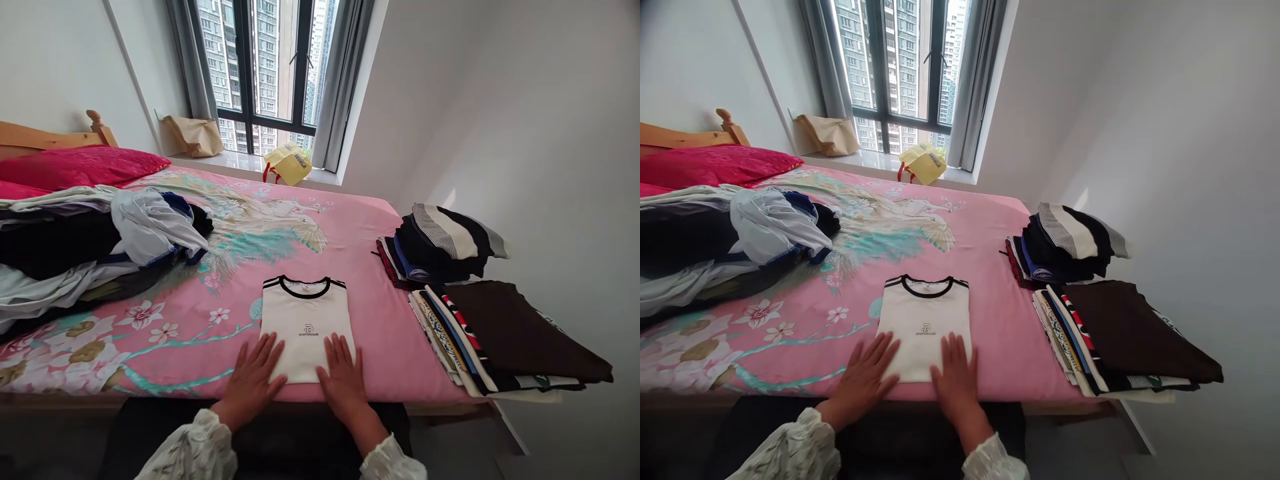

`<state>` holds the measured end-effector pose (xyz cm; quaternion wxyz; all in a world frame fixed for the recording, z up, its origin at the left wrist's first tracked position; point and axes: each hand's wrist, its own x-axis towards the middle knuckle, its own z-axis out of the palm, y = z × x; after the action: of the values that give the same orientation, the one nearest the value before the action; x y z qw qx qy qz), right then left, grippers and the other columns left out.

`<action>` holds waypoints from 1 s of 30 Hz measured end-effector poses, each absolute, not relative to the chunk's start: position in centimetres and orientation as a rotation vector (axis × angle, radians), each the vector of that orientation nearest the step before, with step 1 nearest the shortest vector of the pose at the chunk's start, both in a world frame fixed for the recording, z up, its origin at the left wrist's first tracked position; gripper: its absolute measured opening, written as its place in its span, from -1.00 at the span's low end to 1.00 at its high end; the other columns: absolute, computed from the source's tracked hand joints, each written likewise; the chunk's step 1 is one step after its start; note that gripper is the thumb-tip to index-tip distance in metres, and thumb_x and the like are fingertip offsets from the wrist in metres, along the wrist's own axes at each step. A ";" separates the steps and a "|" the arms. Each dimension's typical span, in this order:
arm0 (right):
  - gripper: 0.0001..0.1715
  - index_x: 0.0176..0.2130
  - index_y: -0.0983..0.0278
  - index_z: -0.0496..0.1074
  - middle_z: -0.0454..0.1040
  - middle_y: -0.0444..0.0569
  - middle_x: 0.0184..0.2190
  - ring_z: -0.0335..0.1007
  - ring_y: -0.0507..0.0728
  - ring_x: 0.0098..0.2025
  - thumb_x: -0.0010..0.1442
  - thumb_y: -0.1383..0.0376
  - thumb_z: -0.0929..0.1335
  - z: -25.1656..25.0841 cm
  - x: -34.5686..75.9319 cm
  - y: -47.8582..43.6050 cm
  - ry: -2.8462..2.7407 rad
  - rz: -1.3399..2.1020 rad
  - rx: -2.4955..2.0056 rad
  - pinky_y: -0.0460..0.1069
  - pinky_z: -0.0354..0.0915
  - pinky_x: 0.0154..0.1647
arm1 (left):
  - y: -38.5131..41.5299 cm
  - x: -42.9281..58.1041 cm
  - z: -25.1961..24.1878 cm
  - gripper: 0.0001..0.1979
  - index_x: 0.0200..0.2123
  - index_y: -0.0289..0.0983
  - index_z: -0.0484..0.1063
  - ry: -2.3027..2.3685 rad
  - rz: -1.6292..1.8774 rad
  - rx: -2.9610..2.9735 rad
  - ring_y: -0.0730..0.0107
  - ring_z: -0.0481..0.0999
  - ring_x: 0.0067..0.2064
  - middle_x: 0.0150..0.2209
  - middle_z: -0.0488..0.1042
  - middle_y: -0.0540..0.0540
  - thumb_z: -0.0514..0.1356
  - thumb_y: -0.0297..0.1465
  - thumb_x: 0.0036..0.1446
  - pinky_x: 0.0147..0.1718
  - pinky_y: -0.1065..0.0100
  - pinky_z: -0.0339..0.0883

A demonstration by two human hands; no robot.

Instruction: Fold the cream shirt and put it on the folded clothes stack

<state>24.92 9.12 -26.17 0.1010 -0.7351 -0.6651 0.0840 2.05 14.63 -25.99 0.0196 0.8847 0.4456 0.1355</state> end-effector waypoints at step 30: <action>-0.68 -0.43 0.24 0.21 0.24 -0.25 -0.60 0.12 -0.06 -0.65 -0.10 0.09 0.33 -23.0 29.1 6.1 -0.666 1.385 -1.615 -0.11 0.15 -0.63 | 5.9 11.7 -23.6 -0.58 -0.09 -0.28 0.32 0.760 0.610 0.406 0.39 0.55 -0.29 -0.18 0.49 -0.12 0.23 -0.16 0.05 -0.31 0.37 0.36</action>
<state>29.10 6.12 -23.04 0.4406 -0.6505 -0.2681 0.5576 11.75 5.86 -23.60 0.8638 0.1938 0.3625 0.2912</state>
